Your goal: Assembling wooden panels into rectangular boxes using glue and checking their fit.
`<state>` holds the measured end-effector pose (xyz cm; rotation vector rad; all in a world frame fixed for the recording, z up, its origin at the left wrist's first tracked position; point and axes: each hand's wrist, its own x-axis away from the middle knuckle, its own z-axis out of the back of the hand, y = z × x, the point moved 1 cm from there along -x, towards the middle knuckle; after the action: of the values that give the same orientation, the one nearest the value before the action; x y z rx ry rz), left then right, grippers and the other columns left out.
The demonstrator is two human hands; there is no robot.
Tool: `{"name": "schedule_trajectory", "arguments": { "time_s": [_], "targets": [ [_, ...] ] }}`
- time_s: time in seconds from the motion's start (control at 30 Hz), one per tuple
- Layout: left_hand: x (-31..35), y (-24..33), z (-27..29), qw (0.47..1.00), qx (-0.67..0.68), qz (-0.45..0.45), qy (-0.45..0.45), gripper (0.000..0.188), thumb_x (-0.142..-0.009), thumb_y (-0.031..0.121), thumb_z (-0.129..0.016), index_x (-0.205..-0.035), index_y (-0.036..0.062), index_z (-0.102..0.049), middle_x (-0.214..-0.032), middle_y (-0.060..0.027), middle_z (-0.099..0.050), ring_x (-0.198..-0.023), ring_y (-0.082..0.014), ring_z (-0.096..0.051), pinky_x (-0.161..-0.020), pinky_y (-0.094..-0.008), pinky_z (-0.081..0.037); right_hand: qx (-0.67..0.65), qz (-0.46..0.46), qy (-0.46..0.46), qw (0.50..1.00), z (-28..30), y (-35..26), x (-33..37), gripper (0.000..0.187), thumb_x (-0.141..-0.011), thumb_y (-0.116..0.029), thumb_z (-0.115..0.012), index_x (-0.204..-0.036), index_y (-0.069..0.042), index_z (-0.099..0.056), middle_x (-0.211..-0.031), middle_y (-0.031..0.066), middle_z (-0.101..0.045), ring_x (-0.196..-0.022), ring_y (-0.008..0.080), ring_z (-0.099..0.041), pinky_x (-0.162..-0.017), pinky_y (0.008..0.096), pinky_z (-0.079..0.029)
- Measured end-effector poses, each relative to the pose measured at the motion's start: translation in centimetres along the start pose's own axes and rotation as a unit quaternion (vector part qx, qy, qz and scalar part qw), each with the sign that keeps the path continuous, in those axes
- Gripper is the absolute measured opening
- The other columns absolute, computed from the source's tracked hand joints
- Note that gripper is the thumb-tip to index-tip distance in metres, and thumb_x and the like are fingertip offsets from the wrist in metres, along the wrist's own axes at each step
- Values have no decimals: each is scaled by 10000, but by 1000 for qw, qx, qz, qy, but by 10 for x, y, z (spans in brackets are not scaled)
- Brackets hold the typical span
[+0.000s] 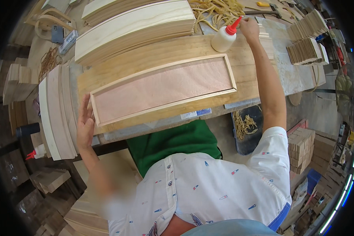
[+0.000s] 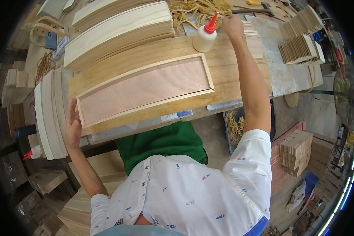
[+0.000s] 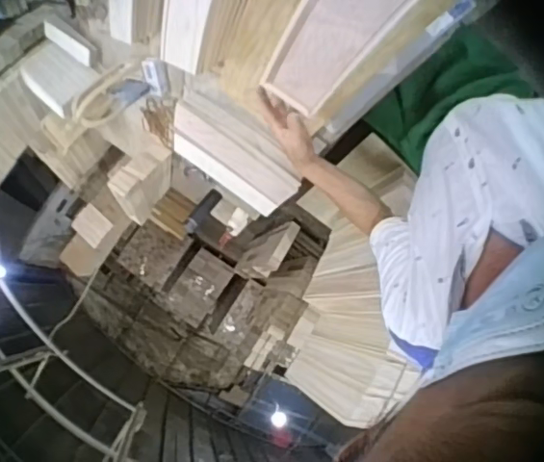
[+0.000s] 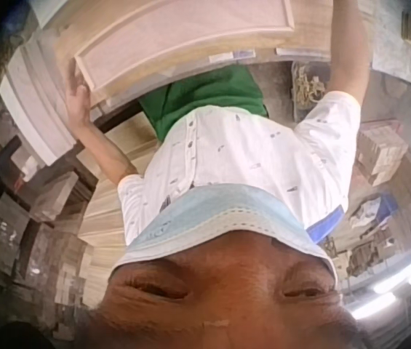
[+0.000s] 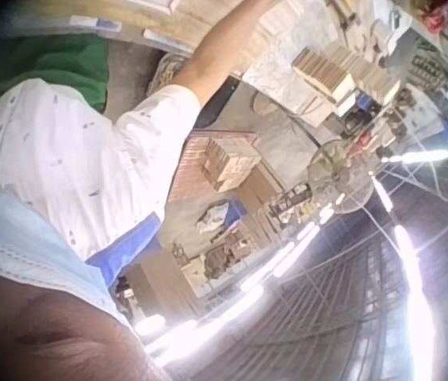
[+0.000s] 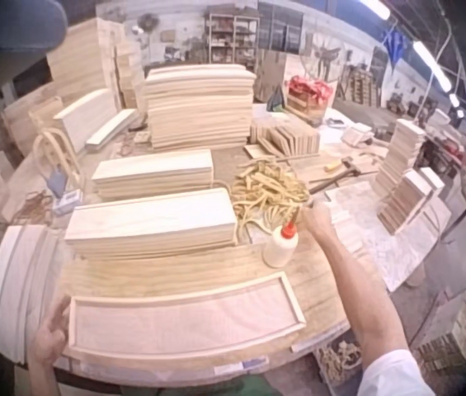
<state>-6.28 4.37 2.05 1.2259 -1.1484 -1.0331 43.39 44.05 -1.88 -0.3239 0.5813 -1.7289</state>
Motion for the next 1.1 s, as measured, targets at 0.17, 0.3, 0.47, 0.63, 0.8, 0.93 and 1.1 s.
{"name": "schedule_trajectory", "arguments": {
  "time_s": [0.17, 0.3, 0.47, 0.63, 0.8, 0.93, 1.1],
  "targets": [
    [8, 2, 6, 999, 6, -10, 53, 652, -900, 220, -607, -1441, 28, -296, -1484, -132, -314, -1350, -265, -342, -1089, -377, -305, -216, 58, 18, 975, 40, 3, -5, 341, -723, -212, -638, -935, 54, -667, -847, 156, -688, -817, 276, -654, -778, 363, -496],
    [13, 6, 10, 985, 5, -25, 171, 438, -937, 77, -531, -1356, 1, -425, -1376, -150, -459, -1263, -253, -460, -1034, -347, -388, -495, 93, -27, 863, 87, -1, 25, 144, -773, -97, -617, -854, 19, -643, -807, 95, -671, -682, 155, -610, -651, 262, -482],
    [22, 31, -14, 954, -56, -119, 270, 338, -913, 25, -547, -1248, -19, -532, -1182, -146, -598, -1094, -209, -573, -978, -319, -436, -568, 84, -28, 819, 149, -4, 87, 159, -880, -106, -580, -975, 21, -596, -634, -1, -474, -523, 100, -460, -603, 240, -493],
    [23, 75, -152, 980, -74, -180, 43, 454, -793, 7, -666, -1234, 21, -559, -1213, -104, -583, -1092, -207, -561, -958, -346, -444, -482, 82, -252, 835, 177, -69, 226, 206, -896, -128, -557, -1071, -33, -609, -622, -20, -506, -427, 28, -358, -385, 198, -271],
    [-4, 86, -239, 979, -93, -135, -122, 545, -810, 96, -686, -1312, 43, -479, -1121, -94, -601, -1032, -198, -578, -891, -308, -462, -507, 57, -442, 737, 146, -108, 294, 221, -906, -92, -578, -1118, -30, -580, -650, -18, -524, -460, 29, -403, -415, 182, -321],
    [-4, 61, -195, 927, 281, 42, -244, 376, -860, 31, -585, -1227, -12, -512, -884, -72, -624, -715, -98, -594, -683, -253, -495, -500, 21, -499, 708, 146, -95, 290, 215, -899, -70, -582, -1108, -21, -584, -648, -47, -471, -480, 24, -361, -420, 193, -287],
    [24, 67, -96, 995, 73, 13, 71, 390, -779, -51, -592, -1164, -12, -541, -672, 21, -529, -524, -48, -465, -473, -173, -393, -215, 181, -321, 904, 151, -33, 248, 209, -858, -49, -618, -1064, -15, -618, -636, -83, -358, -494, 14, -319, -425, 200, -248]
  ]
}}
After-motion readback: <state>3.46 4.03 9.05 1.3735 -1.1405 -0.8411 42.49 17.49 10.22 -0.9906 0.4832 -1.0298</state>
